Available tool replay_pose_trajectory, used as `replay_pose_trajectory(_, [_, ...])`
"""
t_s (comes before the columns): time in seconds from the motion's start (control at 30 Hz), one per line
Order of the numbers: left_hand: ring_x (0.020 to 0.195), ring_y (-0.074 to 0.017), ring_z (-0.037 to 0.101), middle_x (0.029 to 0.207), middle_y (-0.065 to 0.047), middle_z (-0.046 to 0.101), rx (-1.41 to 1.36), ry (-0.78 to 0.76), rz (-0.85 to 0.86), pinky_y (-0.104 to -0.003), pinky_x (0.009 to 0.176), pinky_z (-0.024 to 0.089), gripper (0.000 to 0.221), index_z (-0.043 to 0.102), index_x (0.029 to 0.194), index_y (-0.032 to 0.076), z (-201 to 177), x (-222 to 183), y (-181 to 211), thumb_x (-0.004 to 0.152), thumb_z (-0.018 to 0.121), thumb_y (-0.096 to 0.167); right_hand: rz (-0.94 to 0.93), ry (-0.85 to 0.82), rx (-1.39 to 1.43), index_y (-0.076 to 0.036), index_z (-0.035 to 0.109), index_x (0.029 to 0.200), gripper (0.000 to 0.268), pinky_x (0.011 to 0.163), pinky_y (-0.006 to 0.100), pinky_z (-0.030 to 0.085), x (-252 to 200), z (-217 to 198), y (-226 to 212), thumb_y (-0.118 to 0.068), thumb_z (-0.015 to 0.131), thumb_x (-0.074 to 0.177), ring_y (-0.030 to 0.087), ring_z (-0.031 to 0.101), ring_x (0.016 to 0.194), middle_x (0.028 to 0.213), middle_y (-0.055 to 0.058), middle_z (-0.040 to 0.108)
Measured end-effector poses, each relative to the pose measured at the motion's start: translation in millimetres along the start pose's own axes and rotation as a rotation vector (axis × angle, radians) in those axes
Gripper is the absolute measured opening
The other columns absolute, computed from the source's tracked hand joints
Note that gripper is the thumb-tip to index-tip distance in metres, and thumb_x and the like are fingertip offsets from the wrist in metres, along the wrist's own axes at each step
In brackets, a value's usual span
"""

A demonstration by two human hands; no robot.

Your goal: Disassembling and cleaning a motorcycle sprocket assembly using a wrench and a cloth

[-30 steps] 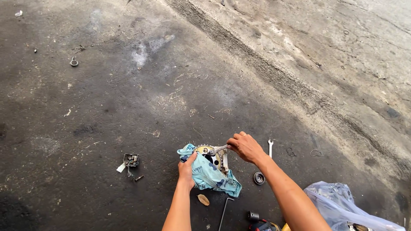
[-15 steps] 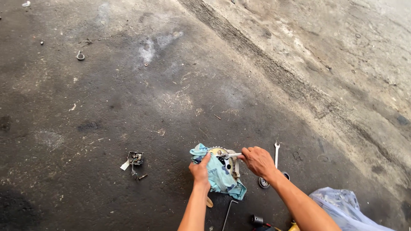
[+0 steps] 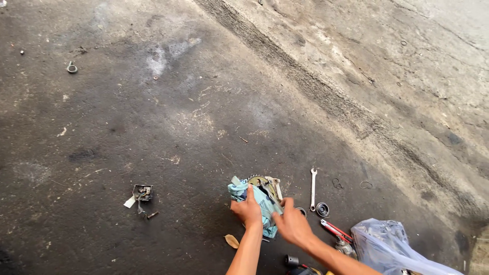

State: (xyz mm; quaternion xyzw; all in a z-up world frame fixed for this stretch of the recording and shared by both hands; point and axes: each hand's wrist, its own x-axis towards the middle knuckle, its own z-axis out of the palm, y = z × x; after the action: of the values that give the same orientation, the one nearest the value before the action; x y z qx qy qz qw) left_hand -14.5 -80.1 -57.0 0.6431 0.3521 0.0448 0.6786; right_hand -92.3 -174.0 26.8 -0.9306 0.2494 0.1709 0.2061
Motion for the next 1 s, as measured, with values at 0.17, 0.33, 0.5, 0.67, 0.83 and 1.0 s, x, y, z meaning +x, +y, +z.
replay_pose_trajectory(0.17, [0.077, -0.0372, 0.074, 0.088, -0.017, 0.078, 0.149, -0.094, 0.089, -0.043, 0.069, 0.057, 0.039, 0.072, 0.096, 0.000, 12.1, -40.3, 9.8, 0.080, 0.078, 0.035, -0.052, -0.145, 0.189, -0.009, 0.030, 0.152, 0.066, 0.069, 0.043, 0.053, -61.9, -44.4, -24.2, -0.018, 0.052, 0.091, 0.027, 0.070, 0.071, 0.083, 0.008, 0.076])
replay_pose_trajectory(0.33, [0.080, -0.0385, 0.073, 0.092, -0.013, 0.078, 0.226, -0.219, 0.173, -0.046, 0.073, 0.055, 0.033, 0.072, 0.104, 0.007, 21.2, -55.5, 19.8, 0.079, 0.077, 0.028, -0.254, -0.080, 0.167, -0.012, 0.039, 0.150, 0.063, 0.069, 0.044, 0.050, -68.3, -41.8, 29.8, -0.009, 0.058, 0.090, 0.031, 0.070, 0.078, 0.101, 0.009, 0.076])
replay_pose_trajectory(0.5, [0.074, -0.0401, 0.070, 0.087, -0.015, 0.076, 0.275, -0.321, 0.296, -0.046, 0.071, 0.055, 0.036, 0.068, 0.106, 0.006, 19.0, -55.6, 23.7, 0.081, 0.077, 0.029, -0.814, -0.019, -0.125, -0.011, 0.060, 0.113, 0.025, 0.060, 0.041, 0.049, -56.2, -51.0, 49.6, -0.012, 0.062, 0.088, 0.028, 0.065, 0.071, 0.091, 0.004, 0.068])
replay_pose_trajectory(0.67, [0.078, -0.0368, 0.074, 0.091, -0.015, 0.078, 0.214, -0.358, 0.314, -0.043, 0.071, 0.057, 0.030, 0.072, 0.104, 0.002, 15.7, -29.8, 26.4, 0.085, 0.073, 0.026, -1.075, 0.200, -0.081, -0.006, 0.063, 0.113, 0.026, 0.062, 0.034, 0.052, -45.0, -54.4, 28.4, -0.011, 0.064, 0.087, 0.023, 0.067, 0.071, 0.093, 0.004, 0.071])
replay_pose_trajectory(0.83, [0.082, -0.0333, 0.078, 0.095, -0.013, 0.081, 0.160, -0.447, 0.338, -0.040, 0.068, 0.058, 0.034, 0.073, 0.110, 0.005, 5.9, -17.5, 24.2, 0.087, 0.071, 0.029, -1.101, 0.389, -0.027, -0.007, 0.067, 0.112, 0.026, 0.052, 0.033, 0.046, -24.6, -52.6, -21.3, -0.017, 0.074, 0.089, 0.018, 0.056, 0.052, 0.068, 0.002, 0.061])
replay_pose_trajectory(1.0, [0.061, -0.0256, 0.069, 0.075, -0.013, 0.077, 0.195, -0.518, 0.233, -0.040, 0.060, 0.054, 0.027, 0.072, 0.089, 0.003, -8.2, -20.6, 27.1, 0.082, 0.075, 0.029, -0.695, 0.516, 0.133, -0.005, 0.065, 0.103, 0.017, 0.058, 0.034, 0.051, 5.8, -85.1, -80.1, -0.021, 0.064, 0.095, 0.019, 0.063, 0.058, 0.084, 0.006, 0.073])
